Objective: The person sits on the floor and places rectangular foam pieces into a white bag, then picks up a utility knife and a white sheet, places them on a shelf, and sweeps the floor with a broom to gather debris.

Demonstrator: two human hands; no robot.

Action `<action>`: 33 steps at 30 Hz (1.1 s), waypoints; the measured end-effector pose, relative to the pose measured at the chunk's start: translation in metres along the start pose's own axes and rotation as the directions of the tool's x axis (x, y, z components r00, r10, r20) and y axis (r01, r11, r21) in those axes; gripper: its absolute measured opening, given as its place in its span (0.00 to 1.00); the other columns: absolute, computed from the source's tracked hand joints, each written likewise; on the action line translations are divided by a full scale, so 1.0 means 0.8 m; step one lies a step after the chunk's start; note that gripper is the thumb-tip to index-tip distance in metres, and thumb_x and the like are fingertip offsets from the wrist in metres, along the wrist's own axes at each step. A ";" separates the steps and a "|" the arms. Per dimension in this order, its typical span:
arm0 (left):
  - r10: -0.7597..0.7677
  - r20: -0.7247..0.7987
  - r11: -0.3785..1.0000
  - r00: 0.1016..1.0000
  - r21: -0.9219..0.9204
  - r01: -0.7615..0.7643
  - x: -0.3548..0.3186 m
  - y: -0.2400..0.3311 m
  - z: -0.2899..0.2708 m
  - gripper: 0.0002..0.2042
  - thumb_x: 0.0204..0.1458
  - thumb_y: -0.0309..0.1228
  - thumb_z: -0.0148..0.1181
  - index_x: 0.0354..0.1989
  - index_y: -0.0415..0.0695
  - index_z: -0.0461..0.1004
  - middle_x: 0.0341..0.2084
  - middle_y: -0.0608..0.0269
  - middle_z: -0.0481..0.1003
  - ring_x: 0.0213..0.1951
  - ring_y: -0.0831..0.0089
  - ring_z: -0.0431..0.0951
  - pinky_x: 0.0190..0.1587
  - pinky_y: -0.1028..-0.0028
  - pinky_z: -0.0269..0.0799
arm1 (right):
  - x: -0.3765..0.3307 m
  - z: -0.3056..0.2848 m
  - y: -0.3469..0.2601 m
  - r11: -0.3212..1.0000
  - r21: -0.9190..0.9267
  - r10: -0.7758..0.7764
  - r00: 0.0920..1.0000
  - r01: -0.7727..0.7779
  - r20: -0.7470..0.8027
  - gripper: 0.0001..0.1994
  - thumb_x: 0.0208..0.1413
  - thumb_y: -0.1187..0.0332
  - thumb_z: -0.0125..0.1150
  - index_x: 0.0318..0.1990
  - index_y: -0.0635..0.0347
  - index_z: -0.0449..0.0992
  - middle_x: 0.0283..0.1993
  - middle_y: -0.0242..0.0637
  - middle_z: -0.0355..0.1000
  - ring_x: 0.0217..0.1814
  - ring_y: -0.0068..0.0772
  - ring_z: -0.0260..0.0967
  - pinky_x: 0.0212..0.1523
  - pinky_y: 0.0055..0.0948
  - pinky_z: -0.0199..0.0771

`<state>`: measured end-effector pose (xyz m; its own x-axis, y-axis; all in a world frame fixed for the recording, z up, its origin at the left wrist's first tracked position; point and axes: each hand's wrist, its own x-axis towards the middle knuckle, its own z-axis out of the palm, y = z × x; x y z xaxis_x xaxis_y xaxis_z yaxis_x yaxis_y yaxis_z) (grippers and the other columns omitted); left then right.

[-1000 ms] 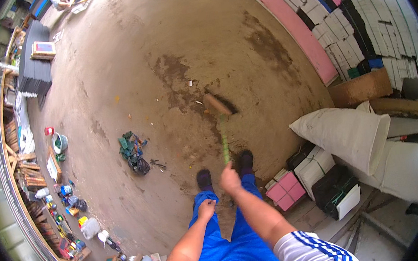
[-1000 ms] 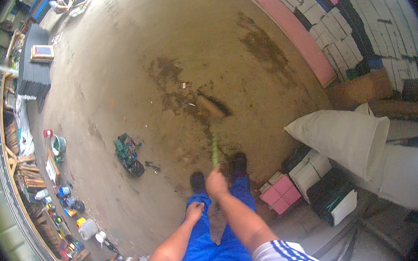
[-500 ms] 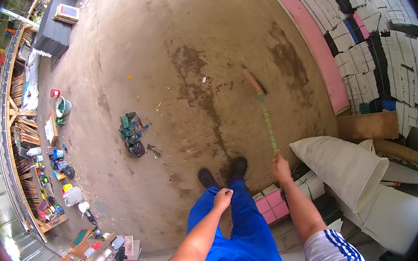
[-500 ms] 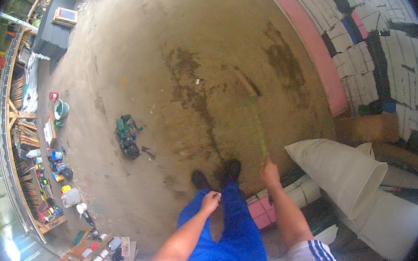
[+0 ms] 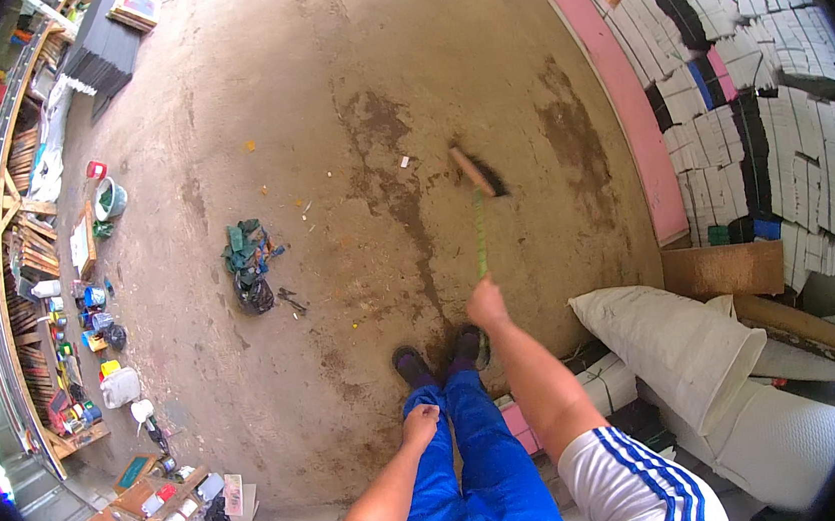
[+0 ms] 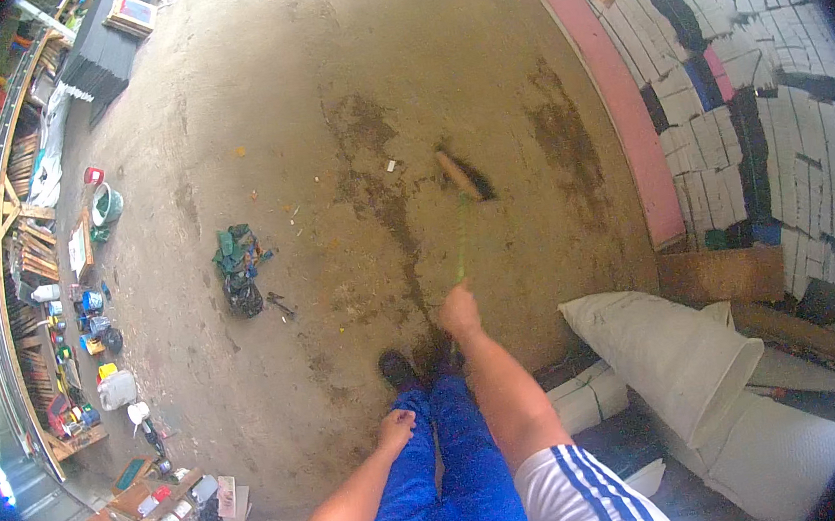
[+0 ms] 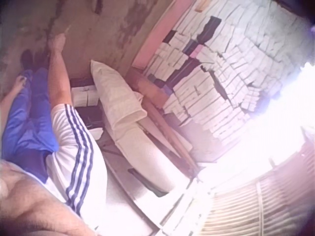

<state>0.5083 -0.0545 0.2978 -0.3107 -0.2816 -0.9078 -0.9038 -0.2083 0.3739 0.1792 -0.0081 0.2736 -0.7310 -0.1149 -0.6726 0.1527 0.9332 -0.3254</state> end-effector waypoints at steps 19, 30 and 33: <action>0.046 -0.053 0.996 0.997 -0.069 -0.050 -0.006 -0.019 -0.050 0.15 0.63 0.40 0.57 0.45 0.39 0.77 0.31 0.62 0.79 0.29 0.72 0.77 0.32 0.71 0.74 | -0.011 0.004 -0.109 0.946 -0.207 -0.215 0.960 0.251 0.179 0.21 0.59 0.71 0.51 0.60 0.67 0.66 0.47 0.59 0.77 0.52 0.61 0.76 0.51 0.52 0.78; 0.126 -0.125 0.981 0.984 -0.130 -0.142 0.014 0.097 0.012 0.17 0.61 0.43 0.57 0.43 0.40 0.79 0.33 0.54 0.83 0.38 0.61 0.83 0.41 0.64 0.75 | -0.034 -0.092 -0.072 0.936 -0.283 -0.155 0.968 0.207 0.198 0.30 0.63 0.68 0.50 0.71 0.65 0.57 0.48 0.63 0.76 0.51 0.64 0.75 0.51 0.52 0.76; 0.096 -0.142 0.976 0.985 -0.180 -0.121 0.033 0.100 0.045 0.16 0.62 0.43 0.58 0.44 0.41 0.78 0.32 0.61 0.80 0.35 0.69 0.80 0.36 0.68 0.75 | -0.016 -0.078 -0.066 0.920 -0.291 -0.180 0.944 0.261 0.275 0.30 0.63 0.69 0.49 0.72 0.67 0.54 0.48 0.66 0.75 0.51 0.66 0.74 0.51 0.52 0.76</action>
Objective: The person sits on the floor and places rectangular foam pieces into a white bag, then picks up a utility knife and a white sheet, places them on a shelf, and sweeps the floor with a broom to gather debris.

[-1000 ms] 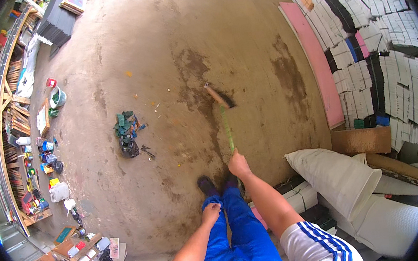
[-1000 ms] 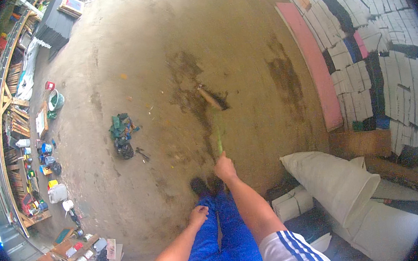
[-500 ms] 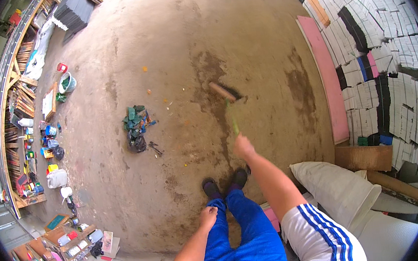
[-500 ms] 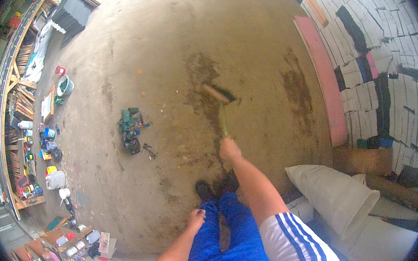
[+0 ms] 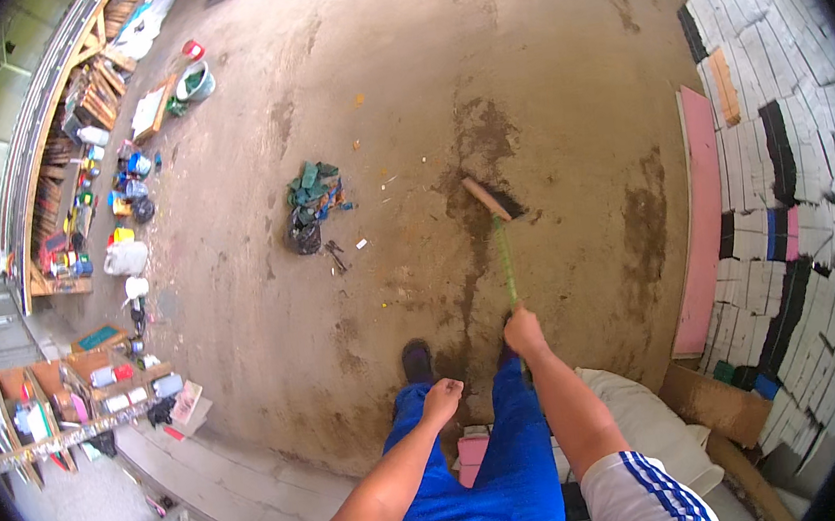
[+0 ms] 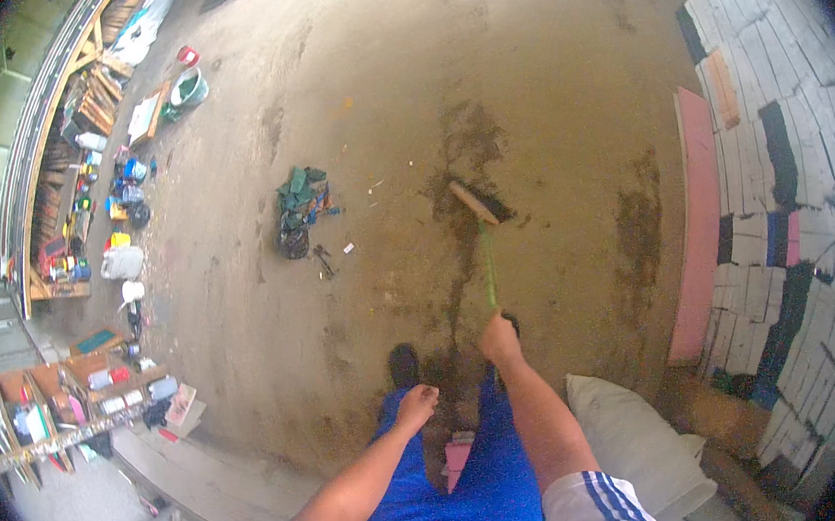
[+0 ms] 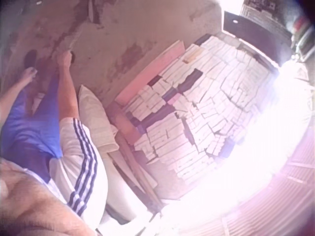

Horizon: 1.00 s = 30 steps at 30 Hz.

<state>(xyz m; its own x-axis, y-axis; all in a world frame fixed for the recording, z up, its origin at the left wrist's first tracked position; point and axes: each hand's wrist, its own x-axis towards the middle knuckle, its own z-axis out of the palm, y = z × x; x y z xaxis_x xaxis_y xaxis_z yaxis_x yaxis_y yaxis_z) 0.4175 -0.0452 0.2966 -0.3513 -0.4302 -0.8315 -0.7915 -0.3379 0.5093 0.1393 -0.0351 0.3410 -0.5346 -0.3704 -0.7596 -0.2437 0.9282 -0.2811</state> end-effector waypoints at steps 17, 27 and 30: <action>-0.273 -0.173 0.834 0.946 -0.533 0.143 -0.016 -0.009 0.171 0.16 0.62 0.43 0.58 0.43 0.41 0.79 0.30 0.59 0.82 0.32 0.65 0.82 0.38 0.66 0.75 | -0.043 -0.054 0.020 0.465 -0.574 -0.306 0.731 0.674 0.610 0.19 0.65 0.61 0.51 0.62 0.47 0.72 0.48 0.51 0.79 0.48 0.53 0.79 0.44 0.50 0.80; -0.395 -0.218 0.636 0.892 -0.766 0.095 -0.048 -0.044 0.164 0.15 0.61 0.41 0.58 0.43 0.41 0.79 0.29 0.61 0.81 0.29 0.71 0.80 0.31 0.70 0.75 | 0.085 0.009 -0.213 0.087 -0.752 -0.424 0.707 0.653 0.566 0.10 0.61 0.69 0.57 0.43 0.58 0.83 0.34 0.43 0.81 0.34 0.43 0.80 0.32 0.46 0.81; -0.416 -0.226 0.641 0.881 -0.760 0.108 -0.050 -0.059 0.174 0.15 0.61 0.41 0.58 0.43 0.40 0.79 0.30 0.60 0.81 0.29 0.71 0.80 0.30 0.70 0.74 | 0.114 -0.056 -0.265 0.182 -0.808 -0.474 0.770 0.561 0.428 0.11 0.65 0.63 0.57 0.48 0.54 0.82 0.38 0.43 0.80 0.36 0.45 0.80 0.35 0.46 0.82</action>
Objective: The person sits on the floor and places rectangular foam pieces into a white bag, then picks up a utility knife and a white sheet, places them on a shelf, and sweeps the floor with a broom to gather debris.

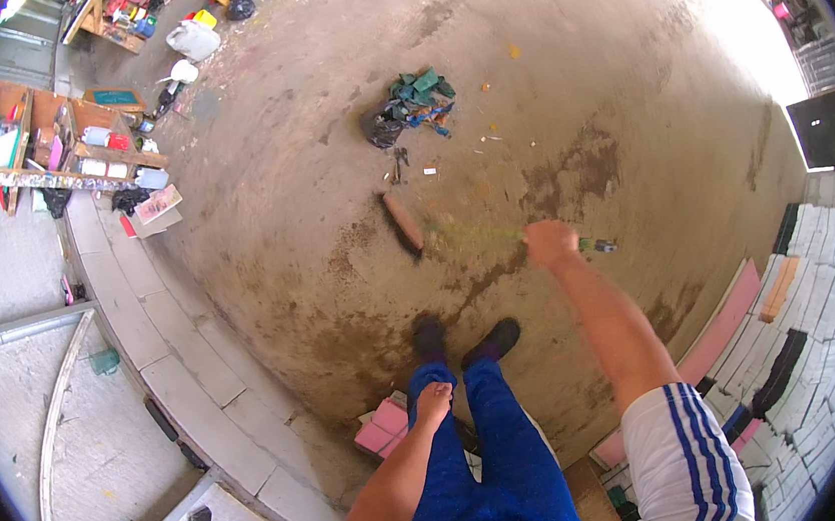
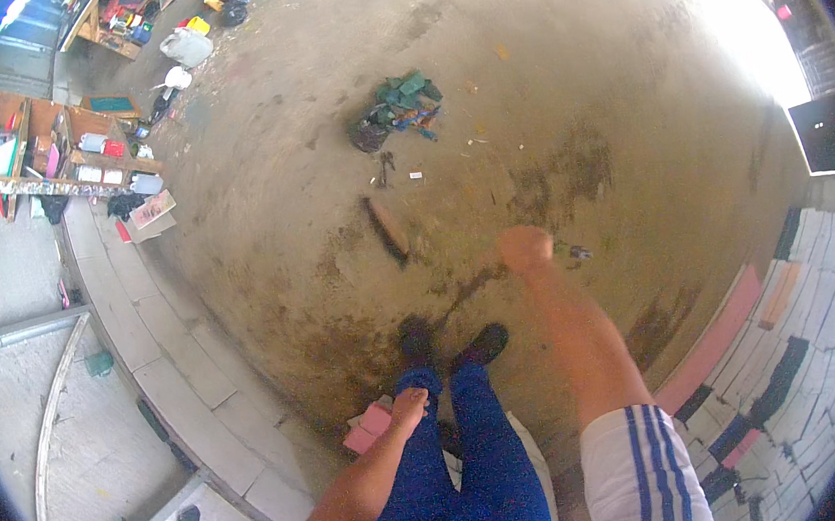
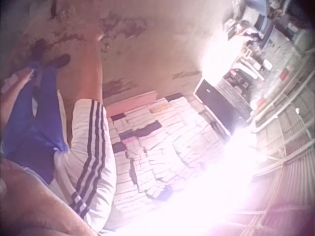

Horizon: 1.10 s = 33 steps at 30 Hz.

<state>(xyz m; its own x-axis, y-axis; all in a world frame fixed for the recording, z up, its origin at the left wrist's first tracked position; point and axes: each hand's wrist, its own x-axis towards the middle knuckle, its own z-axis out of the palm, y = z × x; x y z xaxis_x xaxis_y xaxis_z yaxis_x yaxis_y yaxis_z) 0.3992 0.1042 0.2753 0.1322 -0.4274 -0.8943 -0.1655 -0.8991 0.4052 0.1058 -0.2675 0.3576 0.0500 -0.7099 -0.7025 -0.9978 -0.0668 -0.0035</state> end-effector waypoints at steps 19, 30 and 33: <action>0.017 0.014 0.993 1.000 -0.116 -0.016 -0.003 0.023 -0.013 0.13 0.62 0.38 0.58 0.45 0.40 0.79 0.30 0.61 0.80 0.29 0.73 0.79 0.30 0.72 0.73 | -0.020 -0.076 0.068 0.933 -0.334 -0.139 0.990 0.135 0.011 0.11 0.58 0.65 0.57 0.44 0.55 0.83 0.44 0.43 0.81 0.46 0.44 0.81 0.43 0.46 0.81; 0.096 0.129 0.995 0.987 0.012 -0.099 0.003 0.075 0.014 0.15 0.62 0.40 0.60 0.43 0.40 0.79 0.29 0.60 0.80 0.27 0.72 0.79 0.30 0.71 0.75 | -0.136 -0.091 0.099 0.968 -0.243 -0.105 0.986 0.071 -0.130 0.10 0.59 0.67 0.56 0.42 0.54 0.84 0.39 0.42 0.82 0.42 0.44 0.82 0.37 0.44 0.83; 0.113 0.207 0.976 0.972 0.161 -0.148 0.021 0.098 0.010 0.15 0.62 0.41 0.60 0.43 0.39 0.79 0.29 0.59 0.81 0.25 0.71 0.79 0.30 0.70 0.75 | -0.150 -0.056 0.107 0.951 -0.286 -0.112 0.993 0.119 0.041 0.10 0.60 0.67 0.57 0.42 0.54 0.84 0.41 0.40 0.82 0.44 0.43 0.82 0.38 0.44 0.82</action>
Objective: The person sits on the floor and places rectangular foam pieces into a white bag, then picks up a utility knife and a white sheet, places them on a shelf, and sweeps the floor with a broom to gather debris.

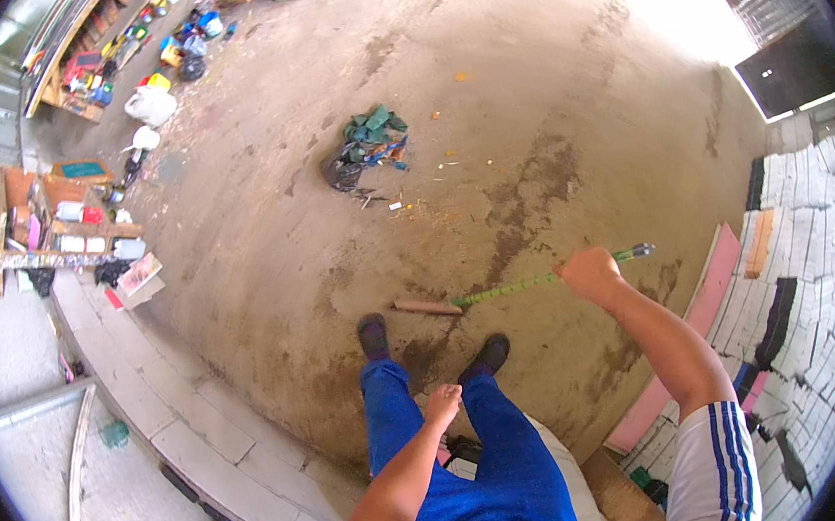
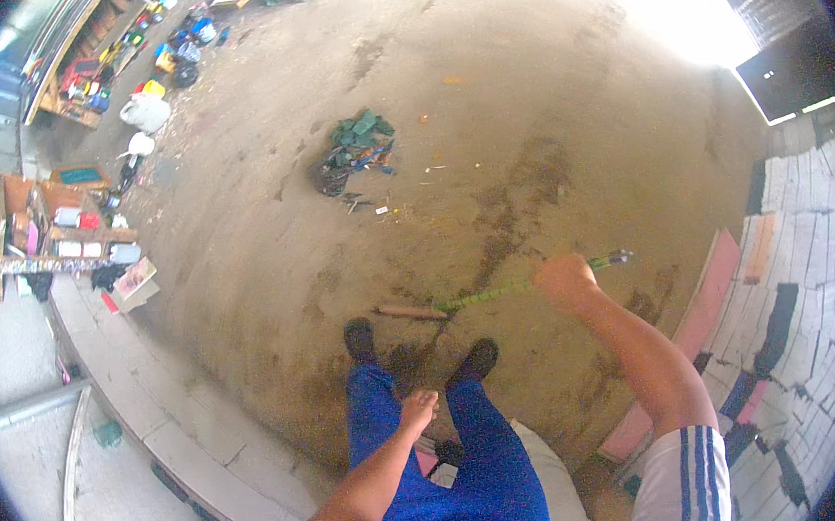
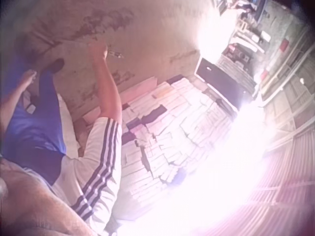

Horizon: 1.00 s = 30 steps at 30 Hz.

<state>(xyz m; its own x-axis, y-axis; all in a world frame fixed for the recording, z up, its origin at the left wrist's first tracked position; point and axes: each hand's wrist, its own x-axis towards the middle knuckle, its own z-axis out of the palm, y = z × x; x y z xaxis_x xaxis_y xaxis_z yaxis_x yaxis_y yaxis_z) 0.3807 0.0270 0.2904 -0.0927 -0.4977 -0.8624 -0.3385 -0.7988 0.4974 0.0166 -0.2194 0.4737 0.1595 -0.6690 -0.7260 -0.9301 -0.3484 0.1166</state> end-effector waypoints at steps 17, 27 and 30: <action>0.010 0.160 0.979 0.987 0.201 -0.043 0.089 0.089 -0.312 0.16 0.61 0.42 0.62 0.41 0.39 0.78 0.28 0.61 0.80 0.27 0.75 0.78 0.27 0.73 0.74 | -0.011 0.039 -0.028 0.650 0.441 0.655 0.751 -0.619 0.088 0.19 0.60 0.59 0.58 0.58 0.47 0.73 0.42 0.46 0.80 0.47 0.52 0.79 0.44 0.48 0.78; -0.102 0.142 0.890 0.985 0.456 0.027 0.103 0.169 -0.376 0.12 0.62 0.38 0.60 0.40 0.40 0.77 0.25 0.65 0.77 0.23 0.76 0.72 0.26 0.73 0.70 | -0.184 0.129 -0.296 -0.216 0.507 0.792 0.153 -0.835 0.591 0.13 0.62 0.59 0.56 0.47 0.57 0.71 0.43 0.54 0.79 0.48 0.59 0.77 0.47 0.53 0.76; -0.105 0.200 0.880 0.974 0.474 -0.003 0.099 0.189 -0.362 0.12 0.62 0.38 0.59 0.40 0.40 0.77 0.27 0.65 0.77 0.23 0.76 0.73 0.27 0.73 0.70 | -0.127 0.189 -0.295 -0.383 0.476 0.738 0.048 -0.792 0.673 0.14 0.62 0.64 0.54 0.51 0.60 0.68 0.45 0.53 0.79 0.50 0.59 0.78 0.50 0.51 0.77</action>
<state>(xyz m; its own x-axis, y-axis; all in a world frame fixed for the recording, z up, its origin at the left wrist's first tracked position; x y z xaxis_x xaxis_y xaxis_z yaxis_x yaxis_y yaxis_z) 0.5936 -0.2316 0.3246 -0.2418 -0.3338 -0.9111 -0.7417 -0.5418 0.3954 0.1696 0.0299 0.4173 -0.9012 0.1530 -0.4054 0.0722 0.9755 0.2076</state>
